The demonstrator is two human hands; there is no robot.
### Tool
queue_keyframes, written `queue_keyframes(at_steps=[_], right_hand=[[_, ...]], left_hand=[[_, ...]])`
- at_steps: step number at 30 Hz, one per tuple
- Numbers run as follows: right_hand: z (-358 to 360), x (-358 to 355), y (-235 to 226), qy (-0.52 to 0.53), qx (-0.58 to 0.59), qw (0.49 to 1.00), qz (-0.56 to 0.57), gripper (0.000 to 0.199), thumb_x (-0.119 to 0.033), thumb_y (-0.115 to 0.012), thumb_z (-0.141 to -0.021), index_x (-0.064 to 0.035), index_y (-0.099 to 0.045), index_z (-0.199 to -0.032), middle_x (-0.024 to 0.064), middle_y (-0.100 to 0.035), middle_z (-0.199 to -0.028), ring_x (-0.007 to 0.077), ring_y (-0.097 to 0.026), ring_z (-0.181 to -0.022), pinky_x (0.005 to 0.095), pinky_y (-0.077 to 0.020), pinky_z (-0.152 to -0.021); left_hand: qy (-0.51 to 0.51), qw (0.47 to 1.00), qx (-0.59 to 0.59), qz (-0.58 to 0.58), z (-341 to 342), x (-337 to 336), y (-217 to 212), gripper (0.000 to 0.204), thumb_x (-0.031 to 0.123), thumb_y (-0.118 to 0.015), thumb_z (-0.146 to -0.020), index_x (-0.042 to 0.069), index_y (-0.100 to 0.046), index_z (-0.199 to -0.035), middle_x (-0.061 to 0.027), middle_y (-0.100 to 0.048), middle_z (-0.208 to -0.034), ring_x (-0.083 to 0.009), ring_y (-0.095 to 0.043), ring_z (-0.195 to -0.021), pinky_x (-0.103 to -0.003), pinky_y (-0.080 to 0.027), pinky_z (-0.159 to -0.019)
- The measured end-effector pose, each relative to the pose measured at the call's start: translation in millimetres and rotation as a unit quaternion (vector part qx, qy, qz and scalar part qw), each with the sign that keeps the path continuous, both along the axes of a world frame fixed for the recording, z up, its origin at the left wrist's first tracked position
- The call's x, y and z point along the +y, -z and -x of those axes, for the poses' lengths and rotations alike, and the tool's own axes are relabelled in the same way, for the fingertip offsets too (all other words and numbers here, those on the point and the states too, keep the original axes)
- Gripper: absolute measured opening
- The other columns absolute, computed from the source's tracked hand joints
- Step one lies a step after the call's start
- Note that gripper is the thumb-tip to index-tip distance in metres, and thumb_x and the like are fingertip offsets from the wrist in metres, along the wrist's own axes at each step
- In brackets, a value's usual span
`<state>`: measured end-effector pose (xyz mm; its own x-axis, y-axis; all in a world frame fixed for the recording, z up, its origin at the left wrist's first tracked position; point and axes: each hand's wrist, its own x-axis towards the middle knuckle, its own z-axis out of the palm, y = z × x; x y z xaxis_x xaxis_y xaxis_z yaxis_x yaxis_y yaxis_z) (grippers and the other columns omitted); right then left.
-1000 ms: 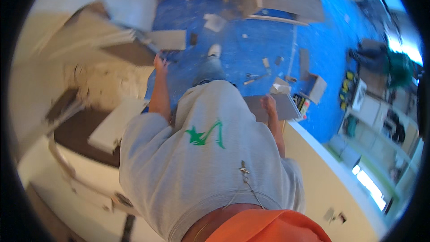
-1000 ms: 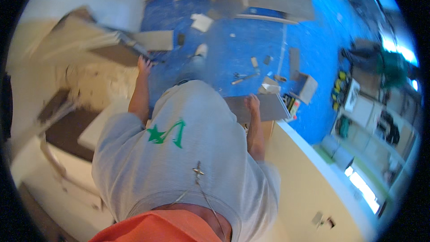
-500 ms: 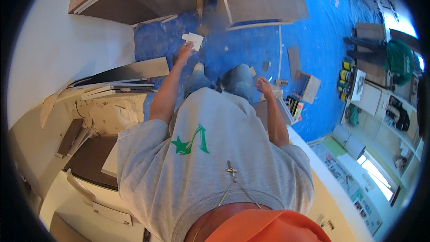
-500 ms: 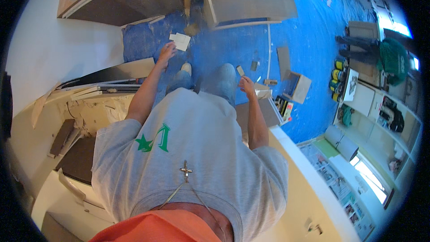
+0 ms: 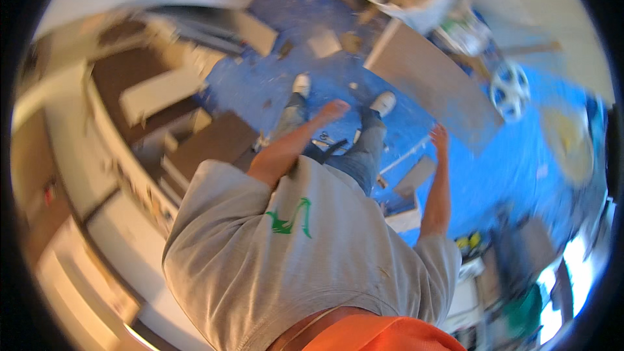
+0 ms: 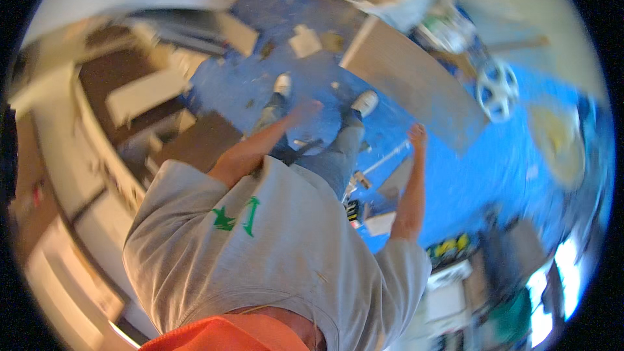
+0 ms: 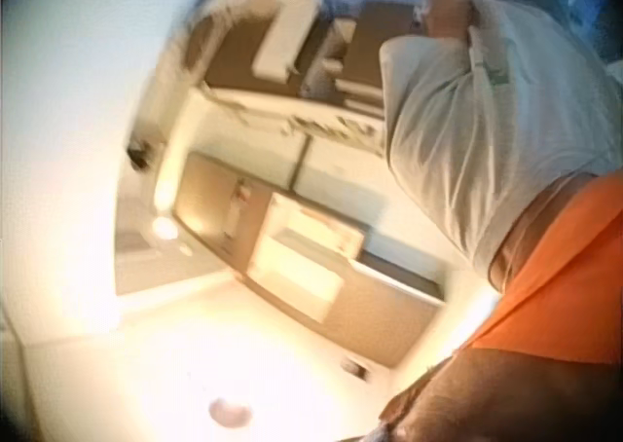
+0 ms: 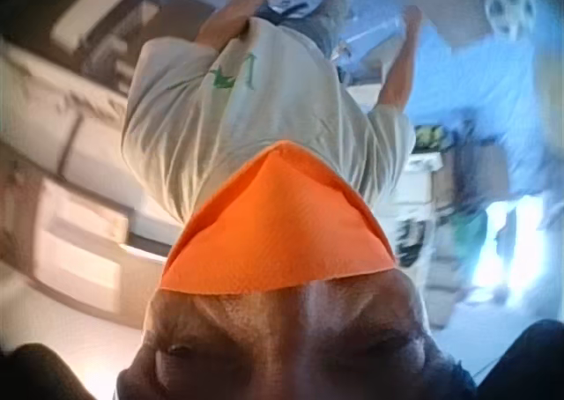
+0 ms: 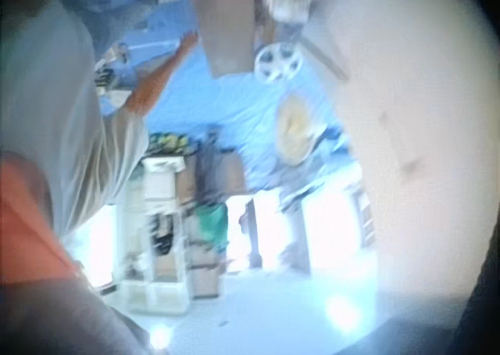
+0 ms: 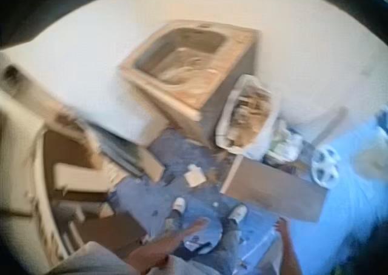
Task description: The person assembles a white kitchen cabinet by attaching a door to the frame using a screwdriver. They handle cabinet panels, align the door, and secure it with screws.
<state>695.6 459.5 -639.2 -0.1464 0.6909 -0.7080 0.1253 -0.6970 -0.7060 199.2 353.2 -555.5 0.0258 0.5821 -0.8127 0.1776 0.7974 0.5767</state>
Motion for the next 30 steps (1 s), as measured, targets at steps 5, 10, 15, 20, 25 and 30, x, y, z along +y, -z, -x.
queue_keyframes(at_steps=[5, 10, 15, 20, 25, 30], right_hand=[[-38, 168, 15, -0.188, -0.271, 0.936, -0.125, 0.055, -0.04, -0.066, -0.095, -0.005, -0.055, -0.136, 0.0161, -0.065, -0.122, 0.0322, -0.064, -0.106, 0.0412, -0.0525, -0.088], [-26, 290, 49, -0.334, -0.458, 0.709, -0.419, 0.07, -0.054, -0.064, -0.092, 0.0042, -0.057, -0.131, 0.0254, -0.06, -0.129, 0.0416, -0.056, -0.121, 0.047, -0.0452, -0.103], [2, 343, 86, -0.514, -0.36, 0.717, -0.303, 0.08, -0.064, -0.057, -0.092, 0.0044, -0.057, -0.134, 0.0262, -0.057, -0.136, 0.0403, -0.053, -0.127, 0.0443, -0.04, -0.107], [38, 334, 86, -0.525, -0.286, 0.79, -0.133, 0.082, -0.066, -0.05, -0.095, 0.0053, -0.057, -0.134, 0.0237, -0.059, -0.133, 0.0354, -0.055, -0.123, 0.0391, -0.0386, -0.107], [60, 300, 57, -0.55, -0.336, 0.752, -0.139, 0.081, -0.069, -0.053, -0.092, 0.0077, -0.064, -0.113, 0.0247, -0.065, -0.104, 0.0369, -0.058, -0.097, 0.045, -0.044, -0.09], [75, 213, 5, -0.486, -0.304, 0.792, -0.208, 0.079, -0.071, -0.057, -0.088, 0.0076, -0.062, -0.095, 0.0234, -0.061, -0.083, 0.0381, -0.054, -0.076, 0.0473, -0.0444, -0.075]], left_hand=[[-0.046, 0.998, -0.016, -0.047, -90, 14, -13, 0.038, 0.04, -0.062, -0.095, 0.005, -0.073, -0.104, -0.0109, -0.072, -0.1, -0.0199, -0.067, -0.091, -0.037, -0.052, -0.082], [-0.118, 0.992, -0.032, -0.028, -137, 68, 40, 0.061, 0.046, -0.065, -0.093, -0.004, -0.059, -0.127, -0.0177, -0.069, -0.107, -0.0277, -0.066, -0.103, -0.038, -0.051, -0.091], [-0.419, 0.898, -0.072, 0.114, -183, 109, 102, 0.099, 0.057, -0.073, -0.084, -0.005, -0.03, -0.147, -0.0244, -0.051, -0.136, -0.0309, -0.054, -0.124, -0.04, -0.044, -0.104], [-0.525, 0.831, -0.165, 0.086, -200, 136, 126, 0.103, 0.066, -0.068, -0.084, -0.004, -0.028, -0.149, -0.0231, -0.043, -0.146, -0.0318, -0.043, -0.135, -0.043, -0.037, -0.111], [-0.562, 0.805, -0.166, 0.091, -213, 123, 156, 0.09, 0.069, -0.053, -0.092, 0.0, -0.034, -0.147, -0.0181, -0.047, -0.144, -0.0285, -0.046, -0.132, -0.041, -0.037, -0.11], [-0.633, 0.773, -0.025, 0.032, -224, 52, 119, 0.066, 0.062, -0.049, -0.098, 0.006, -0.052, -0.132, -0.0086, -0.061, -0.118, -0.0191, -0.055, -0.11, -0.038, -0.043, -0.098]])
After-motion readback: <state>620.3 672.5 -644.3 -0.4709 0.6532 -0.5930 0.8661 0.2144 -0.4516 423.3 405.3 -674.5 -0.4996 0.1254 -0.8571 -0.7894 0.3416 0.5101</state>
